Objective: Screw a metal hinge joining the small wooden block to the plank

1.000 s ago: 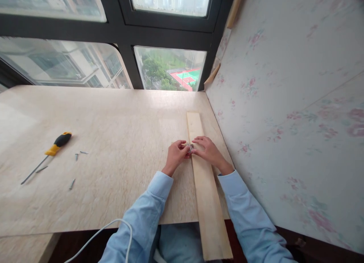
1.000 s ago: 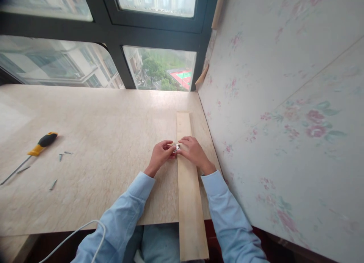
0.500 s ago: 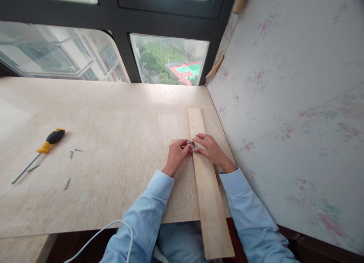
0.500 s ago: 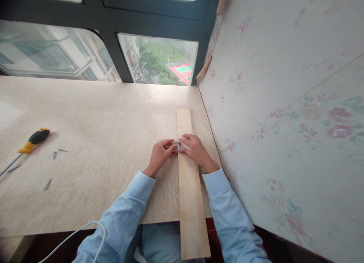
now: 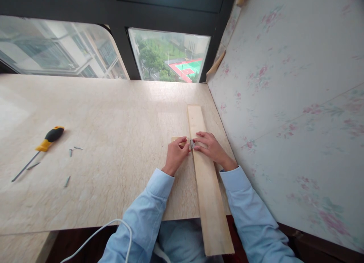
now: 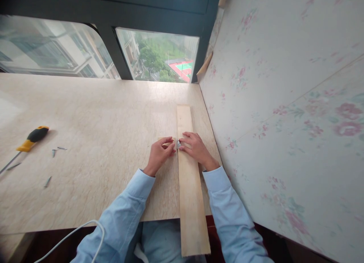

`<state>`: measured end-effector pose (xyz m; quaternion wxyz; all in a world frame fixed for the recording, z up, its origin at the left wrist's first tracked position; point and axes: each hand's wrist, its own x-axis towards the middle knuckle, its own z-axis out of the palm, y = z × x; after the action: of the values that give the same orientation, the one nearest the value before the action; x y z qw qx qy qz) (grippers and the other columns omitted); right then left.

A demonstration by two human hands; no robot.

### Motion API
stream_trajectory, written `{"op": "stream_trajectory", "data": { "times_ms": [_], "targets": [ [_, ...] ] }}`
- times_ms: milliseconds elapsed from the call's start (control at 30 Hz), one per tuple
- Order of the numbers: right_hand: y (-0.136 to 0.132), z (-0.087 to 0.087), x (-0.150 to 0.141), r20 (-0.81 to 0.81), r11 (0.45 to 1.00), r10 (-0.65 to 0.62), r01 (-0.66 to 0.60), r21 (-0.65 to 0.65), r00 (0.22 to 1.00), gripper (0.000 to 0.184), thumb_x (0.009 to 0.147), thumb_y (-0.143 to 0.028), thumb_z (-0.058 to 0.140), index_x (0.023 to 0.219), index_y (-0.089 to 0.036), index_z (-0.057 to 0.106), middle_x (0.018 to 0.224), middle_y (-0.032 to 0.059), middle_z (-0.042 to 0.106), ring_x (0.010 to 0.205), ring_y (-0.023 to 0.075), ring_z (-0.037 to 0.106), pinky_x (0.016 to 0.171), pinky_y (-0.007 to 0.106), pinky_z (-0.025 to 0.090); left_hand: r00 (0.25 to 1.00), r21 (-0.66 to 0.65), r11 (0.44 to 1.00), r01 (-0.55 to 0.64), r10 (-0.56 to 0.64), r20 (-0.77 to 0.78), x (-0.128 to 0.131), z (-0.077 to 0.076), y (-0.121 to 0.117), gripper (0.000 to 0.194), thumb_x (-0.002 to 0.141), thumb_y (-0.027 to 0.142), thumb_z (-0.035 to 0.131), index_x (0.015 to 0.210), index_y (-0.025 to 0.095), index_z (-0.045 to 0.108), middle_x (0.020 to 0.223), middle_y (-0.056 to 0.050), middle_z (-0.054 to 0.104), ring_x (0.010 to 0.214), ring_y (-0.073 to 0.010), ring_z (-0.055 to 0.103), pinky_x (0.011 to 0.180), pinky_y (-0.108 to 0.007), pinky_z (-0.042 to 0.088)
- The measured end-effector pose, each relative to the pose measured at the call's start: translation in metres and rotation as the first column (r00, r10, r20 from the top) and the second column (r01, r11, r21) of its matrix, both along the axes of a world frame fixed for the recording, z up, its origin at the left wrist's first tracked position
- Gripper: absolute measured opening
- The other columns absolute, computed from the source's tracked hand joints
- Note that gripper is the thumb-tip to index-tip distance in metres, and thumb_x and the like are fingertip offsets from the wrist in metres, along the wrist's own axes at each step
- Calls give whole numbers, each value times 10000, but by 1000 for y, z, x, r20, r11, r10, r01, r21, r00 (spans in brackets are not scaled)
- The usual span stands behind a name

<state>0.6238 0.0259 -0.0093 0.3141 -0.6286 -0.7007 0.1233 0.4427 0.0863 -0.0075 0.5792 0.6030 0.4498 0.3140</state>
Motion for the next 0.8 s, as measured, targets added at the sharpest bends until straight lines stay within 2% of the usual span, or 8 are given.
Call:
{"op": "stream_trajectory", "data": {
  "times_ms": [100,167,267,333,433,533,633,800],
  "targets": [
    [0,0,0,-9,1000,-7,7,7,1000,302,867,-366,704,1150,-266,737,1280,115,628,1236,301,546,1075,539,432,999,76,997,17,-13,-52,-3,1,1,290,879,205,618,1154,122,656,1110,-119,710,619,-135,692,510,-245,556],
    [0,-1,-1,-12,1000,-11,11,11,1000,305,865,-370,705,1151,-267,736,1278,115,627,1232,300,548,1075,538,433,993,233,972,17,11,-117,-7,1,5,276,870,206,623,1135,140,658,1100,-107,708,626,-135,679,600,-291,584],
    [0,-1,0,-6,1000,-1,2,13,1000,319,868,-372,700,1155,-239,736,1279,134,623,1221,301,551,1067,531,442,974,532,844,69,59,-221,-15,0,14,356,839,215,664,1191,166,632,1180,-118,676,930,-215,690,890,-401,564],
    [0,-2,0,0,1000,10,-10,14,1000,311,878,-362,688,1158,-234,734,1279,137,623,1214,298,555,1061,526,449,950,635,753,173,42,-309,-21,-2,20,500,813,257,715,1287,179,579,1307,-135,619,1219,-284,579,1052,-469,463],
    [0,-2,1,5,1000,14,-14,19,1000,286,892,-346,668,1157,-259,732,1277,117,627,1220,293,555,1060,535,446,878,605,709,361,-40,-477,-27,-7,25,702,771,363,775,1386,161,502,1427,-161,538,1420,-346,374,1151,-528,324],
    [0,-2,1,2,1000,8,-8,18,1000,284,893,-341,664,1155,-255,734,1281,119,626,1231,295,550,1071,537,435,804,527,699,484,-118,-583,-27,-10,25,714,811,435,732,1411,143,480,1452,-168,519,1447,-342,334,1188,-550,224],
    [0,-1,0,-6,1000,3,-3,8,1000,284,891,-341,667,1153,-258,735,1283,119,626,1234,292,550,1077,531,429,787,515,688,512,-136,-601,-26,-10,24,642,855,434,682,1406,164,493,1440,-143,538,1428,-295,381,1211,-524,166],
    [-1,-1,1,-19,1000,-1,1,10,1000,282,883,-343,672,1148,-273,739,1279,104,631,1225,288,558,1076,535,427,785,515,678,524,-151,-601,-26,-8,23,604,861,440,674,1390,190,523,1415,-129,564,1412,-281,405,1208,-504,182]
  ]
}}
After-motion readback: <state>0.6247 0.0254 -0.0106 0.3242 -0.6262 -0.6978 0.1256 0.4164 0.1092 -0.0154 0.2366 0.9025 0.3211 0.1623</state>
